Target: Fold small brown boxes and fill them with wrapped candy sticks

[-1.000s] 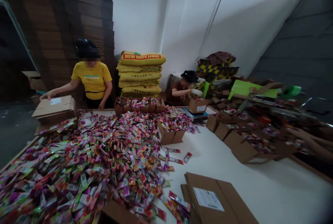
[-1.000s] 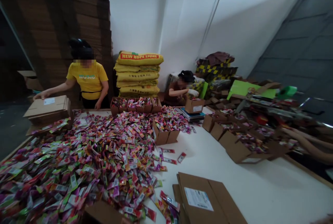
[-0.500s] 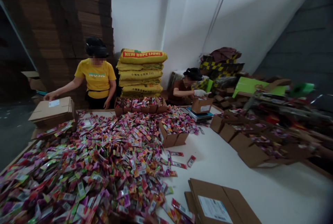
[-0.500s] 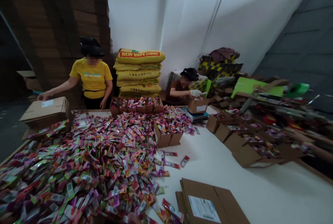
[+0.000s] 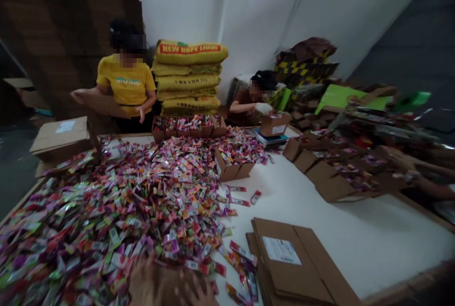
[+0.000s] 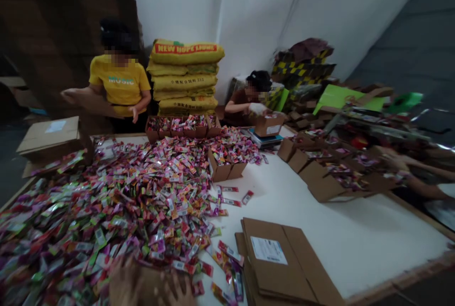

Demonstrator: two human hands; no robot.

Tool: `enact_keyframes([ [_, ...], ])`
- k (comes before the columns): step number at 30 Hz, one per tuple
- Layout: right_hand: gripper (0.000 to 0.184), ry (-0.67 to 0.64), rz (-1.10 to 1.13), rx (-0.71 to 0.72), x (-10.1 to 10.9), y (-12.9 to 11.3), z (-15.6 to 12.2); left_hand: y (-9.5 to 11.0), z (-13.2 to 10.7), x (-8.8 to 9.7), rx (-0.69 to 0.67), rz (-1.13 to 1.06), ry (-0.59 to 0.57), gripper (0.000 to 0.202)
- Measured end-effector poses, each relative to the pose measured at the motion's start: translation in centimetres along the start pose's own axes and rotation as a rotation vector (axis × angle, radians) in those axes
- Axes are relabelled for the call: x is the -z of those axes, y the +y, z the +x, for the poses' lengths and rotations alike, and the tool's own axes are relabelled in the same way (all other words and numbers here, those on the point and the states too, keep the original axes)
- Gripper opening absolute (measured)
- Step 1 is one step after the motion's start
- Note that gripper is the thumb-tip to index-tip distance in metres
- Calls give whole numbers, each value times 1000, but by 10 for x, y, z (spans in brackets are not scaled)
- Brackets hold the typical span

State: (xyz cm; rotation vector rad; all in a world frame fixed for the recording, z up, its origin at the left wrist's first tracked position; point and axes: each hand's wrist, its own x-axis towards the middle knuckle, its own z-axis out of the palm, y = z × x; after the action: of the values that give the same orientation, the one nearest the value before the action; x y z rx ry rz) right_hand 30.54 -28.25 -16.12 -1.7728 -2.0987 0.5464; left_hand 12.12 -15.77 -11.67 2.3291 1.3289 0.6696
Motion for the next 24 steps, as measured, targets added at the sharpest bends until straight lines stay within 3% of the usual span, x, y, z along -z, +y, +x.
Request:
enact_keyframes([
  [2, 66, -109, -41, 46, 5, -7, 5, 9, -6, 1, -84, 108, -100, 76],
  [5, 94, -196, -55, 64, 18, -16, 4, 18, -6, 7, -340, 275, -403, 92],
  [8, 79, -238, 18, 61, 34, -23, 2, 18, 0, 6, -508, 340, -607, 110],
  [12, 62, -240, 87, 26, 46, -33, 4, 10, 3, -6, -515, 389, -594, 75],
  [15, 55, -199, 111, -8, 39, -38, 7, -1, 3, -10, -585, 382, -566, 66],
  [19, 48, -17, 359, -15, 36, -25, 7, -9, 4, -12, -614, 422, -570, 62],
  [21, 53, 156, 560, -66, 53, -5, 4, -4, 2, -7, -537, 448, -561, 61],
  [24, 55, 538, 895, -343, 95, 36, -7, 12, -7, 23, -407, 404, -497, 86],
])
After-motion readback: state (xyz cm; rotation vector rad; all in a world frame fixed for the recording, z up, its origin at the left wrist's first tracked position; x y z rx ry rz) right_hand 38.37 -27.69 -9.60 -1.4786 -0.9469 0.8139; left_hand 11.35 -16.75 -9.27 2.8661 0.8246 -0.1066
